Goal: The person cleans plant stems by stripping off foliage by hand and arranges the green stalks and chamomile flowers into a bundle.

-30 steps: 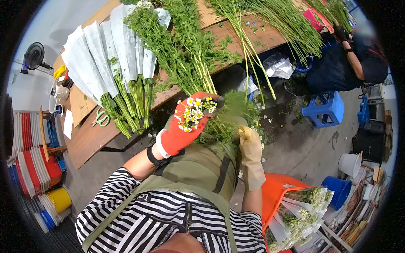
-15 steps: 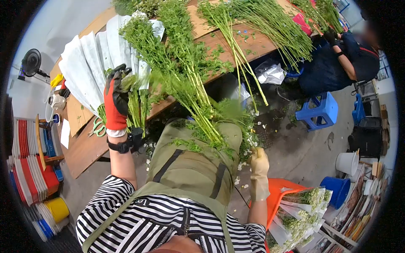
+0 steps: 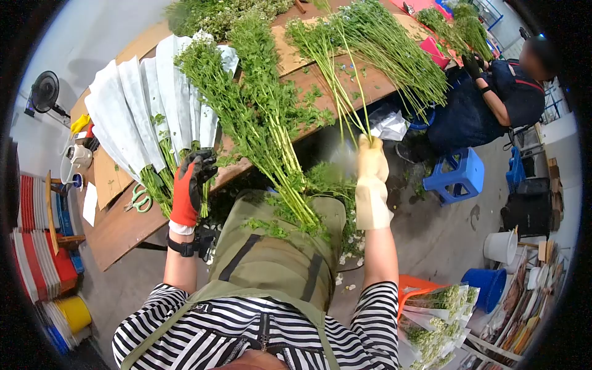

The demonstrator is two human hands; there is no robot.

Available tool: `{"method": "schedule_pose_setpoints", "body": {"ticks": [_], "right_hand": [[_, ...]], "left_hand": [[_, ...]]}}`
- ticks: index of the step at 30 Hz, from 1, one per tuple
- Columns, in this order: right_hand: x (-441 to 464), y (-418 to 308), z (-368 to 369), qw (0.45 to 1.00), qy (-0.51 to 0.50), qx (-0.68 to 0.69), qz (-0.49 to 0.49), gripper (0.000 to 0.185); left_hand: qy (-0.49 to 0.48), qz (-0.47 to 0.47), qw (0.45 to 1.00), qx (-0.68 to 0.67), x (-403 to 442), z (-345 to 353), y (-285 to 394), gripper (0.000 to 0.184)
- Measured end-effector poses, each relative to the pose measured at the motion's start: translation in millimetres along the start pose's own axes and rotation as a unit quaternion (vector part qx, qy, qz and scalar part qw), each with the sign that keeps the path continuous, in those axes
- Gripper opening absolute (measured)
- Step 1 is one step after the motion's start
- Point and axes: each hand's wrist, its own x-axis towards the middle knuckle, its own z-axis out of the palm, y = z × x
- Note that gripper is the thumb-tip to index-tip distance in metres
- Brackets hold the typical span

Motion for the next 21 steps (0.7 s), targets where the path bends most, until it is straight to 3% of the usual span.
{"method": "schedule_pose_setpoints", "body": {"ticks": [1,5,7,9,11,13,15,16,19,21], "right_hand": [[-1.2,-11.0,3.2,0.980,0.117,-0.044,-0.153,0.049],[-27.2,-44.0,-1.0,0.981,0.083,0.106,-0.141,0.051],[-53.3,-58.5,0.5,0.978,0.042,0.116,-0.166,0.043],[-67.0,-62.9,6.2,0.971,-0.080,0.082,-0.209,0.045],[-86.8,-81.6,-9.3,0.954,-0.262,0.033,-0.140,0.058],[-93.4,-77.6,14.4,0.941,-0.322,-0.018,-0.107,0.065],[-76.0,-28.8,105.0,0.882,-0.433,0.162,-0.090,0.073],[-84.5,-32.8,106.5,0.871,-0.433,0.220,-0.079,0.073],[-100.6,-62.6,70.0,0.938,-0.339,0.047,-0.043,0.066],[-115.8,-82.0,42.8,0.958,-0.278,0.055,-0.048,0.057]], "left_hand": [[0.004,-0.009,1.000,-0.008,-0.9,-3.2,-3.4,0.033],[0.001,-0.050,0.999,-0.017,-6.0,-8.5,-16.0,0.033],[-0.004,-0.070,0.998,-0.003,-7.5,-3.6,-20.1,0.033],[-0.029,-0.060,0.998,-0.011,-6.5,1.5,-31.7,0.030],[-0.041,-0.076,0.996,-0.016,-7.0,15.5,-28.1,0.028],[-0.061,-0.096,0.992,-0.054,-9.1,23.3,-32.0,0.027],[-0.079,-0.109,0.988,-0.082,-9.4,29.1,-36.4,0.026],[-0.086,-0.115,0.986,-0.089,-10.4,31.0,-38.2,0.026],[-0.084,-0.120,0.984,-0.097,-12.9,32.9,-43.6,0.024],[-0.082,-0.118,0.986,-0.083,-14.5,30.5,-47.0,0.024]]}}
